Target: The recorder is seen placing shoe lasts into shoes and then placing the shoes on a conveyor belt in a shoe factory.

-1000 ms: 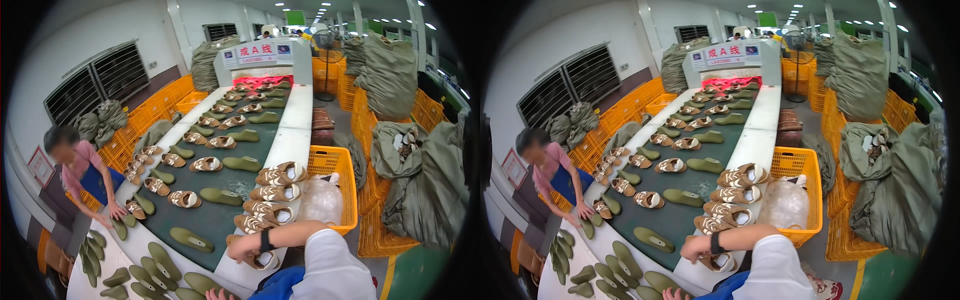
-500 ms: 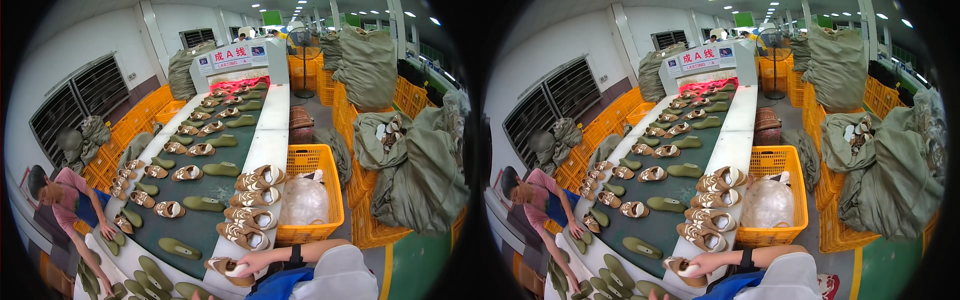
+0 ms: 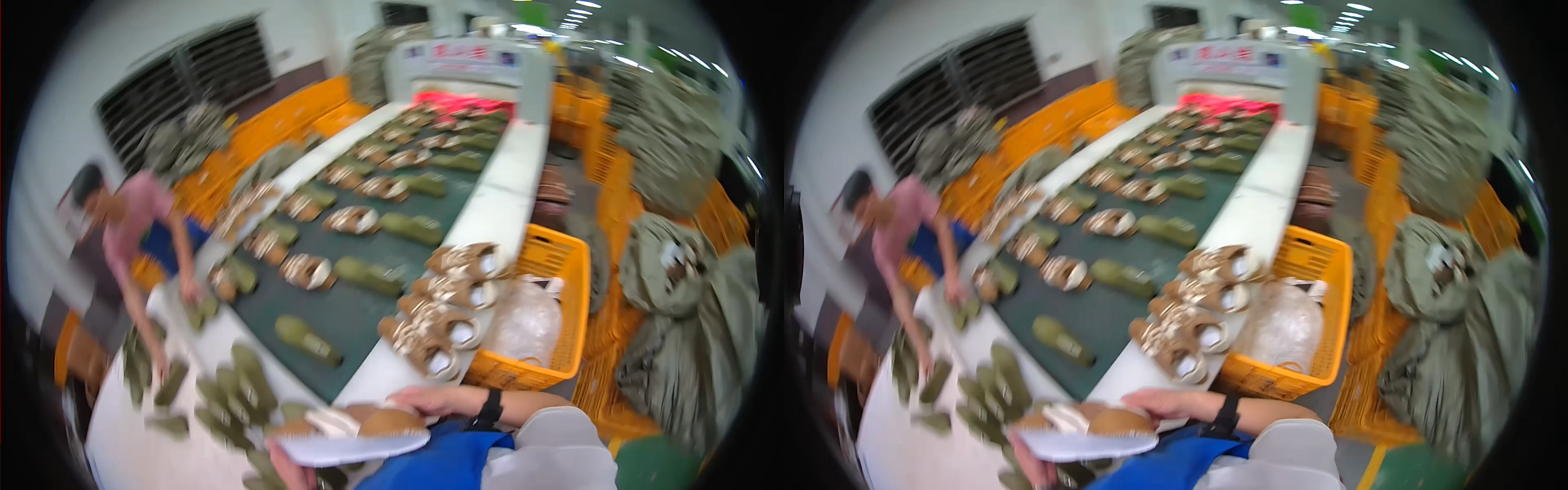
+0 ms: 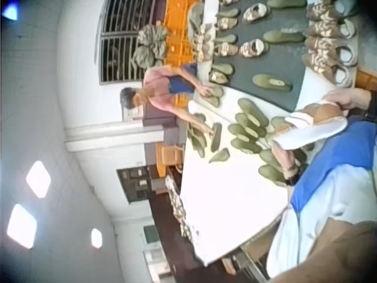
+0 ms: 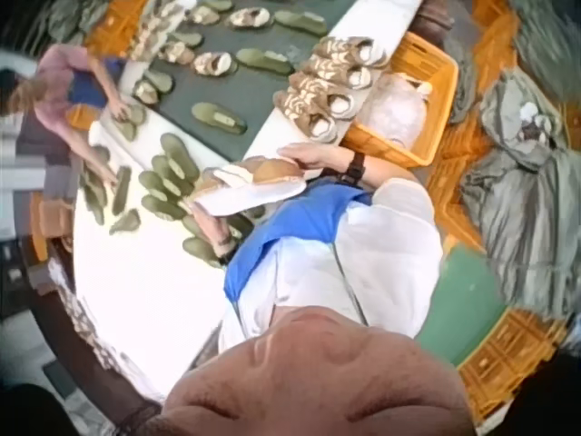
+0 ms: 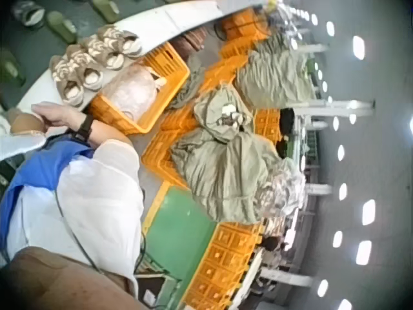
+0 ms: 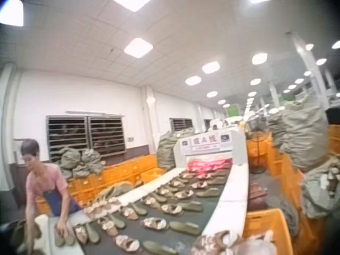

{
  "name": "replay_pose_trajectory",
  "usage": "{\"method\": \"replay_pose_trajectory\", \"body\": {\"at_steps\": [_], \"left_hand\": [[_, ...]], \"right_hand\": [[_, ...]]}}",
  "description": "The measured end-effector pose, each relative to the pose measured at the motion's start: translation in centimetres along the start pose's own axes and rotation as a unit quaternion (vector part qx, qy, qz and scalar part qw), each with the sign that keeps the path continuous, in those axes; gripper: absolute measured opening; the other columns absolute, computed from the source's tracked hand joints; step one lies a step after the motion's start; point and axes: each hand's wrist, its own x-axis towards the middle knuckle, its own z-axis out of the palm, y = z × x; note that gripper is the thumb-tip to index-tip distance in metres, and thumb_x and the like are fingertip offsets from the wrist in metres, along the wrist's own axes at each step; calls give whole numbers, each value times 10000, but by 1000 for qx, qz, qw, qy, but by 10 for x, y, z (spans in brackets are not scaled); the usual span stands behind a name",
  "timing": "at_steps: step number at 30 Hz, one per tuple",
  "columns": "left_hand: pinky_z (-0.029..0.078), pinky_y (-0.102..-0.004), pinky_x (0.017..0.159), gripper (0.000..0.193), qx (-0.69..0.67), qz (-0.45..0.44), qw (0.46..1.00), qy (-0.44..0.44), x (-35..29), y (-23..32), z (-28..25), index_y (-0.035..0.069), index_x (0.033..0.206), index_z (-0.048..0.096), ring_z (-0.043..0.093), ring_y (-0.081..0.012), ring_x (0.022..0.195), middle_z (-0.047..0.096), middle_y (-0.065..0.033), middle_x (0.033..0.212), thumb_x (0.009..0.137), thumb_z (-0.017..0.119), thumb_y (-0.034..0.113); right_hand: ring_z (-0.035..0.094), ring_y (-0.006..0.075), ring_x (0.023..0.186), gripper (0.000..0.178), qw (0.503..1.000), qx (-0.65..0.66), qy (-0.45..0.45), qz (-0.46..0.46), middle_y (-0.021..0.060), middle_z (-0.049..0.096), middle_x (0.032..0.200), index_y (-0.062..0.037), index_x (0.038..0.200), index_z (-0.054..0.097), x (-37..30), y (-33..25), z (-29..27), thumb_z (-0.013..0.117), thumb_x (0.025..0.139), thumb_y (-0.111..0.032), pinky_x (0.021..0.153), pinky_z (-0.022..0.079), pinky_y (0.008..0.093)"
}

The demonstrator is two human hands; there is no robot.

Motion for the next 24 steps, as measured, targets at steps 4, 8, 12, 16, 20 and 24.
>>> {"method": "replay_pose_trajectory", "body": {"at_steps": [4,8,12,16,20,24], "left_hand": [[471,-351,801,462,12,-93,983,155,14,-21,-9,-27,1131,475,569,-214,939,564,-122,1080,943,394,388],[416,-358,884,549,428,-14,896,117,-7,-51,-26,0,1239,426,526,-259,1031,542,-158,1094,791,645,232],[349,-480,945,510,689,111,716,-24,-22,-75,-25,88,1125,543,335,-416,1193,425,-191,1226,667,713,235],[336,-491,973,406,652,123,748,7,-22,-90,-28,82,1032,585,335,-453,1175,412,-209,1220,656,700,183],[375,-479,941,322,647,124,752,15,-20,-88,-27,74,972,603,353,-443,1163,432,-196,1208,670,675,158],[339,-483,987,331,637,99,764,15,-19,-89,-27,76,976,594,357,-444,1159,430,-208,1193,669,680,165]], "right_hand": [[571,84,665,256,997,-6,-66,-36,20,570,833,-79,1074,505,-11,-40,0,458,926,-282,549,472,226],[580,93,644,286,943,-312,-92,-65,29,592,806,-32,1061,526,45,-86,24,568,872,-242,571,478,230],[612,329,809,347,778,-611,-12,-144,153,632,870,-76,956,581,146,-93,28,606,771,-368,704,478,392],[601,314,905,346,690,-715,41,-104,141,636,957,-107,1022,597,249,-81,14,615,760,-331,776,472,401],[569,340,968,343,652,-746,105,-79,159,568,1109,-119,1090,570,326,-70,12,600,772,-244,834,453,411],[469,402,1100,598,677,-711,140,-131,221,315,1323,-154,1306,369,388,-47,-26,542,750,-19,902,423,426]]}}
